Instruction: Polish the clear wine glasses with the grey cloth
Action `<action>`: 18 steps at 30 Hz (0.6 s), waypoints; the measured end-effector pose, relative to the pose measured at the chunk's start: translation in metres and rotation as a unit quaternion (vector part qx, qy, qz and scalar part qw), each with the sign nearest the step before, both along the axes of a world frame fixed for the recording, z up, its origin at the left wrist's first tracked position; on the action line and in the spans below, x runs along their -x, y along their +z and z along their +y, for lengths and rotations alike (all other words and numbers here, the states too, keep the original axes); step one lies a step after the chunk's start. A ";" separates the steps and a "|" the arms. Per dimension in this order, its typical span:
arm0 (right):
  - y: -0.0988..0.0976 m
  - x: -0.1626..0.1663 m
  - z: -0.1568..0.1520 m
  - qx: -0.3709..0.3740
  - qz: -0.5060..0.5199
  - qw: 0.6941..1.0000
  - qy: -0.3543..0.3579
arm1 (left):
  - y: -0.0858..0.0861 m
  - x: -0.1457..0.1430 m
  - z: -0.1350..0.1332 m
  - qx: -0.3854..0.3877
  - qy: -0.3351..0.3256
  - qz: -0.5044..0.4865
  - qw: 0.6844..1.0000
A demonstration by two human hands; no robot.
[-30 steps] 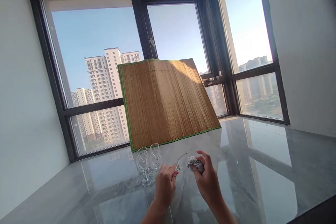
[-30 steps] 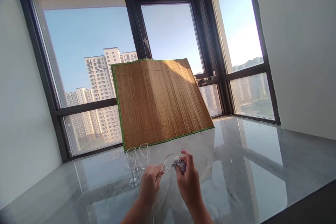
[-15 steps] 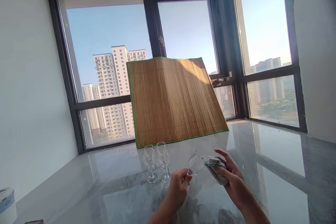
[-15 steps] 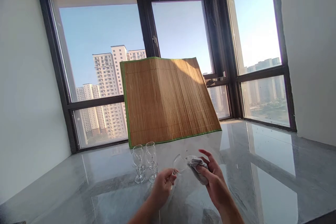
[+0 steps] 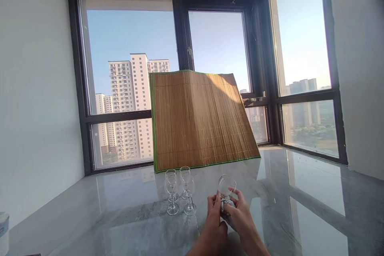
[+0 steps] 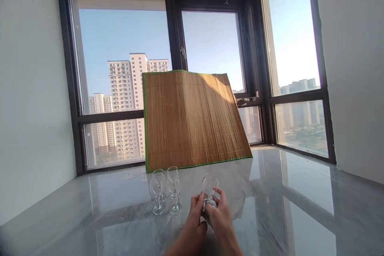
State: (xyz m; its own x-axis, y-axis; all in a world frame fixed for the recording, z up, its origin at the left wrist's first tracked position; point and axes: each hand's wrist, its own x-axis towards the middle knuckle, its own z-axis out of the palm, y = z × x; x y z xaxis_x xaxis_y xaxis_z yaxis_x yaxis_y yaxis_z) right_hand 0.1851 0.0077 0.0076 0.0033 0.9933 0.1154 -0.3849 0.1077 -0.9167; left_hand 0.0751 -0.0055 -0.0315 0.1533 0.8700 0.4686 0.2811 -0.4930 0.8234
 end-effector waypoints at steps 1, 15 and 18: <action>0.002 0.000 -0.001 -0.001 0.001 1.000 -0.002 | -0.004 0.000 0.003 0.011 0.001 -0.006 1.000; -0.025 0.002 0.067 -0.008 -0.311 0.930 -0.197 | 0.025 0.014 -0.021 -0.117 0.313 0.025 0.942; -0.025 -0.001 0.087 0.003 -0.364 0.907 -0.210 | 0.016 0.025 -0.017 -0.090 0.413 -0.084 0.902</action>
